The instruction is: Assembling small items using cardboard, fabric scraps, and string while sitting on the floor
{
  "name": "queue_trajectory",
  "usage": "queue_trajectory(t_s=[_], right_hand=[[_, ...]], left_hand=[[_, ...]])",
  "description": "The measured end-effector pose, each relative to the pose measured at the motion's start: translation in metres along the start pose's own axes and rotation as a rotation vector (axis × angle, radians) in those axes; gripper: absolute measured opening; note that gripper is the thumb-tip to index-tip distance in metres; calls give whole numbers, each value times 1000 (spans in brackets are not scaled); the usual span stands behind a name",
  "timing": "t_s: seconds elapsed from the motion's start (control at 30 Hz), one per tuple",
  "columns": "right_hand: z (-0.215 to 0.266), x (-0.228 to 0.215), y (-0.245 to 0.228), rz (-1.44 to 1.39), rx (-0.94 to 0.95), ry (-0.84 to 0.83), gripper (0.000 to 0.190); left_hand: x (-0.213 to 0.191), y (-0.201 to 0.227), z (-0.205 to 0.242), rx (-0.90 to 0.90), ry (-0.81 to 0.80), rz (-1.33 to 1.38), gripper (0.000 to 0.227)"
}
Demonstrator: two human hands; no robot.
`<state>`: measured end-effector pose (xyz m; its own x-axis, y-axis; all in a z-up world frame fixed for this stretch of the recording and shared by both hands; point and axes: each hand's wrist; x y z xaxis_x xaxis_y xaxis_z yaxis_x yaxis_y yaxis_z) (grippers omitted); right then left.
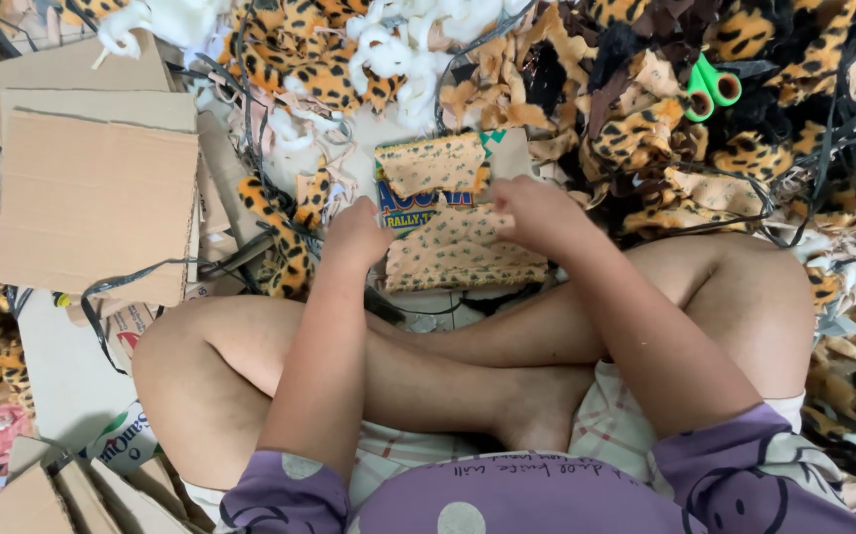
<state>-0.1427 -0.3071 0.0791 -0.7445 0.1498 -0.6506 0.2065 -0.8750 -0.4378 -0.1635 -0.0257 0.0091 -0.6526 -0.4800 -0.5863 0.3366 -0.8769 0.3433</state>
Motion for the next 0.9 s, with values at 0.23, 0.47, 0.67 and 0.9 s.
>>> queue_trajectory(t_s=[0.23, 0.47, 0.67, 0.9], right_hand=[[-32, 34, 18, 136, 48, -32, 70], [-24, 29, 12, 144, 84, -36, 70], [-29, 30, 16, 117, 43, -43, 67], [-32, 35, 22, 111, 35, -34, 67]], left_hand=[[-15, 28, 33, -7, -95, 90, 43], [-3, 13, 5, -113, -61, -145, 43], [12, 0, -27, -154, -63, -176, 39], [4, 4, -21, -69, 132, 55, 23]])
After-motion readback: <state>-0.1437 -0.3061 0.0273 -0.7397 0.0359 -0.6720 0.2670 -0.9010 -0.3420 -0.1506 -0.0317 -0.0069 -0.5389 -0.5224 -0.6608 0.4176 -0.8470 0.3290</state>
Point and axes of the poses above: each hand's wrist, its own z-axis away from the middle knuckle, its own x-axis out of the palm, y = z × x, and after that the axes turned 13 degrees about -y, right-handed
